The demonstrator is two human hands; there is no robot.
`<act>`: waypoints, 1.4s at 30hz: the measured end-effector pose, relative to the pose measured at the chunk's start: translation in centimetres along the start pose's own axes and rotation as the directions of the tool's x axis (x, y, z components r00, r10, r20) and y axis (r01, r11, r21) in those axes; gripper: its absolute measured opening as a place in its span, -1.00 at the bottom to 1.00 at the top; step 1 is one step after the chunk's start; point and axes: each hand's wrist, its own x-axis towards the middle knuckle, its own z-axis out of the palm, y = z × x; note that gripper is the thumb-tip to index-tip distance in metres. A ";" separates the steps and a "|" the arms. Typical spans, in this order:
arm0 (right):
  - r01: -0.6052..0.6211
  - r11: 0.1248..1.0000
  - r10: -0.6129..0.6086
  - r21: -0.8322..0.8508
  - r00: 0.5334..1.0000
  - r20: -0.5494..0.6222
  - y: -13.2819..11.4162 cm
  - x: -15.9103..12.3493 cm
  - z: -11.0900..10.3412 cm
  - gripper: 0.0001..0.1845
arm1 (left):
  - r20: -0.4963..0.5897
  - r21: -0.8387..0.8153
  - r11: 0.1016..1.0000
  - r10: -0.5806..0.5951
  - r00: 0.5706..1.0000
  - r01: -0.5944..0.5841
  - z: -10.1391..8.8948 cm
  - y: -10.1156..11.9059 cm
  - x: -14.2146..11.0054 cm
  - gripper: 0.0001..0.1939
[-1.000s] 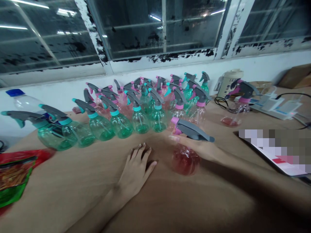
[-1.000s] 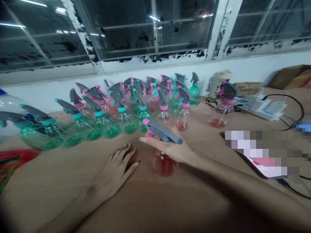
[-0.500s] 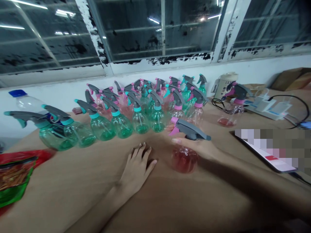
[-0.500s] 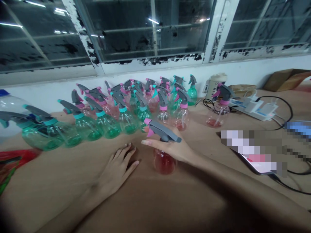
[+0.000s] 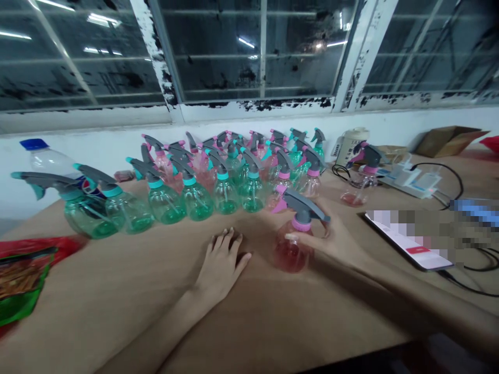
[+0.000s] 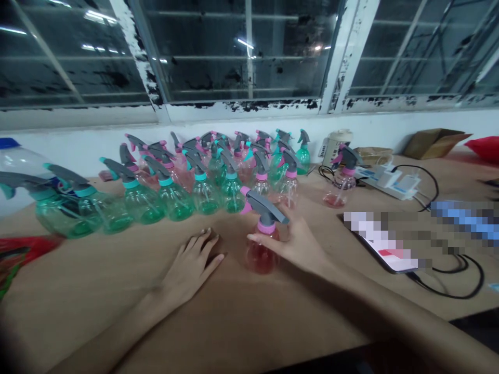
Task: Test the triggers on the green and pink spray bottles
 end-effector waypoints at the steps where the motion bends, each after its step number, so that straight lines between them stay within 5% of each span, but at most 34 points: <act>1: -0.014 0.998 0.014 -0.056 1.000 0.006 -0.3 -0.3 -0.2 -0.48 | -0.007 -0.003 1.000 0.001 1.000 -0.001 0.1 0.0 0.0 -0.53; 8: -0.224 0.932 0.223 -0.285 0.974 -0.037 0.3 -1.5 -2.5 -0.55 | -0.010 -0.046 0.999 0.006 1.000 -0.006 0.0 -0.1 0.1 -0.51; 16: -0.204 0.924 0.123 -0.324 0.959 -0.254 9.2 0.5 -8.3 -0.63 | -0.013 -0.021 1.000 0.007 1.000 -0.007 -0.2 -0.2 0.2 -0.51; 23: -0.290 0.877 0.137 -0.382 0.915 -0.380 13.6 4.9 -9.9 -0.54 | 0.008 -0.030 1.000 -0.007 1.000 0.007 -0.2 -0.3 0.3 -0.50; 34: -0.290 0.860 0.082 -0.421 0.891 -0.447 15.5 9.0 -9.1 -0.51 | -0.011 -0.009 1.000 0.008 1.000 -0.008 0.1 -0.5 0.2 -0.50; 42: -0.288 0.906 0.098 -0.310 0.855 -0.509 13.6 6.0 -9.2 -0.43 | -0.004 -0.027 1.000 0.002 1.000 -0.002 0.0 -0.6 0.2 -0.51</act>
